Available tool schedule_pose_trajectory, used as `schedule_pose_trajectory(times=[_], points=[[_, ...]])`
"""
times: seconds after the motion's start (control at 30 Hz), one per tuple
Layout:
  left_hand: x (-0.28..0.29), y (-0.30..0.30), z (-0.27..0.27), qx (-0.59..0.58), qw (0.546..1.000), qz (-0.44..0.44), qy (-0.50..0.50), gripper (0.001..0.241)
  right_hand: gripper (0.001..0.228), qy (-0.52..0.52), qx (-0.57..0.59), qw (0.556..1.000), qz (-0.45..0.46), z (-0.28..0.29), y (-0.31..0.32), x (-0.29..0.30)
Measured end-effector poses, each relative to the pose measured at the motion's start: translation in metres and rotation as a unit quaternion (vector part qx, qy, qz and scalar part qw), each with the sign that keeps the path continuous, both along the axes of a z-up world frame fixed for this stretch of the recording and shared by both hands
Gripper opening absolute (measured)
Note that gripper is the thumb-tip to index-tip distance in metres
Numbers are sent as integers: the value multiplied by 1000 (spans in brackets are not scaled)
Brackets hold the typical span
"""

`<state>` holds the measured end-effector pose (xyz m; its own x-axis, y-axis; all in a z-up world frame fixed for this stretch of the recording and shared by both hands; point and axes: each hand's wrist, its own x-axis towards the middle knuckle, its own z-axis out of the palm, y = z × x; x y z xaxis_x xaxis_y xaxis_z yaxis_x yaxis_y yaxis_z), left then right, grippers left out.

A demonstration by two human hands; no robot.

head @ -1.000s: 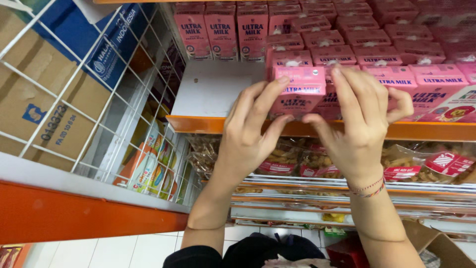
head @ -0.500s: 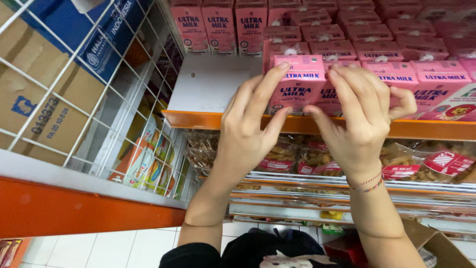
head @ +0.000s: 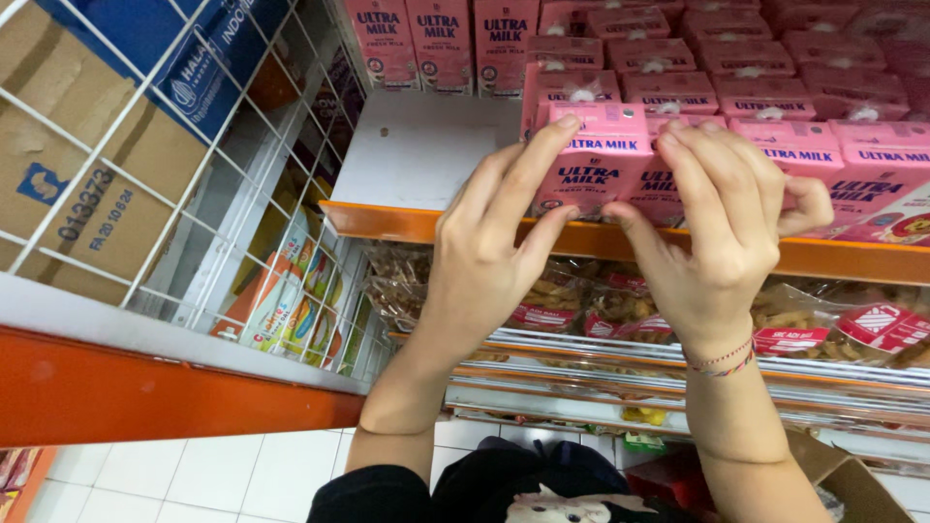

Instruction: The person takes milk cartons out of a cardboard box, scans the barcode on one carton using a handheld scanner, and places the cartons onto a store shelf alongside other milk products.

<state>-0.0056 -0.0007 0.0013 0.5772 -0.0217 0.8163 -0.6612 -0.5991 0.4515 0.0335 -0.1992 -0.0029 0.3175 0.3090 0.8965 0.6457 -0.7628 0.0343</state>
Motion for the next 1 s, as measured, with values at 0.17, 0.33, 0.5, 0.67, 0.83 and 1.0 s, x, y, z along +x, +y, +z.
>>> schedule_pose_trajectory(times=[0.17,0.33,0.5,0.67,0.83,1.0], points=[[-1,-2,0,-10,1000,5,20,62,58,12,4,1000,14,-1,-1,0],[0,-3,-2,1,1000,18,24,62,61,3,4,1000,22,-2,-1,2],[3,0,-3,17,999,17,28,58,60,7,10,1000,16,-1,1,2],[4,2,-4,23,999,14,36,56,61,11,18,1000,12,-3,2,2],[4,-1,-12,26,999,27,13,53,61,11,19,1000,8,-8,4,3],[9,-10,-29,-11,999,34,-10,66,60,3,20,1000,-15,-11,7,2]])
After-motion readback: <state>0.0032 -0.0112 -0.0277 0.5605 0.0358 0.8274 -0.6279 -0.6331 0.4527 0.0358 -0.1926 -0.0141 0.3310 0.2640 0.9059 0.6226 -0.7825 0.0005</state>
